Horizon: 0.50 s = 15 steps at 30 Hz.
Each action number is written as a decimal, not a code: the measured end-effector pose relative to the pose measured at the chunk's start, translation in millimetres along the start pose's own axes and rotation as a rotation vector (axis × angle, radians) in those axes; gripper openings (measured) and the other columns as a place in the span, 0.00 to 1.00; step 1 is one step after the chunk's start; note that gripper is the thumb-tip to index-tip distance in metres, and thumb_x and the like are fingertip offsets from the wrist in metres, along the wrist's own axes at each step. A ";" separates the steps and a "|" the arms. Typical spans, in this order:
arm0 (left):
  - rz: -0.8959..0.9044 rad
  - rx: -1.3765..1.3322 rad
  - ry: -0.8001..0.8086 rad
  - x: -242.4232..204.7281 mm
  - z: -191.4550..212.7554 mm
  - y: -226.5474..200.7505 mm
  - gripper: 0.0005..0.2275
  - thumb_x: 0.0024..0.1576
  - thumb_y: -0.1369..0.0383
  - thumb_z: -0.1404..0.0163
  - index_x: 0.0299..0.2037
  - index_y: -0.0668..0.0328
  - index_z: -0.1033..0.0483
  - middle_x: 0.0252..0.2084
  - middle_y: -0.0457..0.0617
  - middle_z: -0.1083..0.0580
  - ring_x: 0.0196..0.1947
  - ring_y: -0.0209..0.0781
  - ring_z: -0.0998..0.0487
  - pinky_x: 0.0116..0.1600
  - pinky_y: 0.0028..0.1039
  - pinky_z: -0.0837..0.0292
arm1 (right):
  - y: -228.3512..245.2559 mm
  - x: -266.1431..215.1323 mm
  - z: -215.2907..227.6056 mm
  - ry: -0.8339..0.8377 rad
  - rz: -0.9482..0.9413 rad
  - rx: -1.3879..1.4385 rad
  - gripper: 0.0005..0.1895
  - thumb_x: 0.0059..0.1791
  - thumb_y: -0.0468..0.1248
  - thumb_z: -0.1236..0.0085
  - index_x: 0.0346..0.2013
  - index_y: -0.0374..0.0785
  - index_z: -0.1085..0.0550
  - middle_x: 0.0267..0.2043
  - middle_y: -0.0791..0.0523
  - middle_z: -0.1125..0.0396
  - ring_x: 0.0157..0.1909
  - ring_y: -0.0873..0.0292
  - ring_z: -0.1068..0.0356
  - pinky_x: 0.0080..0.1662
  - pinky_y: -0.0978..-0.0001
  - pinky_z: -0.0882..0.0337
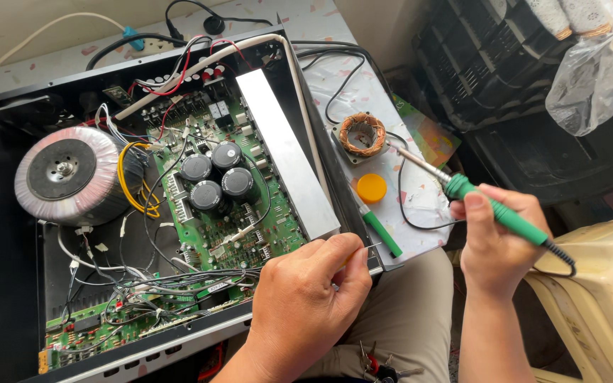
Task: The person repairs an electronic amplifier by first inspecting the circuit boards, then using a soldering iron and wire to make connections, and finally retrieving items from a bag to continue the work.
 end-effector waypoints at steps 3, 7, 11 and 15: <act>0.001 0.003 -0.012 -0.6 0.1 0.7 0.02 0.58 0.67 0.48 0.33 0.48 0.27 0.20 0.44 0.29 0.20 0.47 0.27 0.25 0.38 0.33 | -0.1 20.2 -5.9 -0.006 -0.014 -0.013 0.12 0.59 0.35 0.41 0.42 0.26 0.31 0.34 0.42 0.31 0.28 0.54 0.28 0.32 0.68 0.25; 0.004 0.003 -0.010 -1.0 -0.2 1.6 0.03 0.57 0.67 0.48 0.32 0.47 0.27 0.19 0.43 0.31 0.19 0.46 0.28 0.25 0.38 0.33 | 3.2 34.3 -16.3 0.020 -0.043 -0.043 0.11 0.58 0.35 0.37 0.38 0.30 0.29 0.35 0.44 0.28 0.26 0.55 0.27 0.27 0.73 0.30; 0.012 -0.013 -0.005 -0.3 1.9 0.8 0.05 0.58 0.67 0.48 0.30 0.47 0.28 0.18 0.43 0.32 0.18 0.45 0.30 0.25 0.37 0.34 | 9.2 33.3 -13.3 0.059 -0.028 -0.141 0.12 0.59 0.35 0.37 0.37 0.31 0.29 0.26 0.46 0.31 0.25 0.56 0.27 0.28 0.73 0.31; 0.001 -0.026 -0.014 -0.1 3.7 -0.1 0.04 0.57 0.67 0.48 0.31 0.48 0.28 0.18 0.43 0.32 0.18 0.45 0.31 0.25 0.36 0.33 | 12.1 31.4 -12.8 0.026 0.014 -0.101 0.12 0.60 0.33 0.36 0.38 0.29 0.30 0.28 0.44 0.31 0.26 0.54 0.27 0.28 0.72 0.31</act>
Point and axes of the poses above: each hand's wrist, its own x-axis towards the middle knuckle, its own z-axis out of the back of the hand, y = z × x, the point moved 6 cm from there along x, towards the middle knuckle
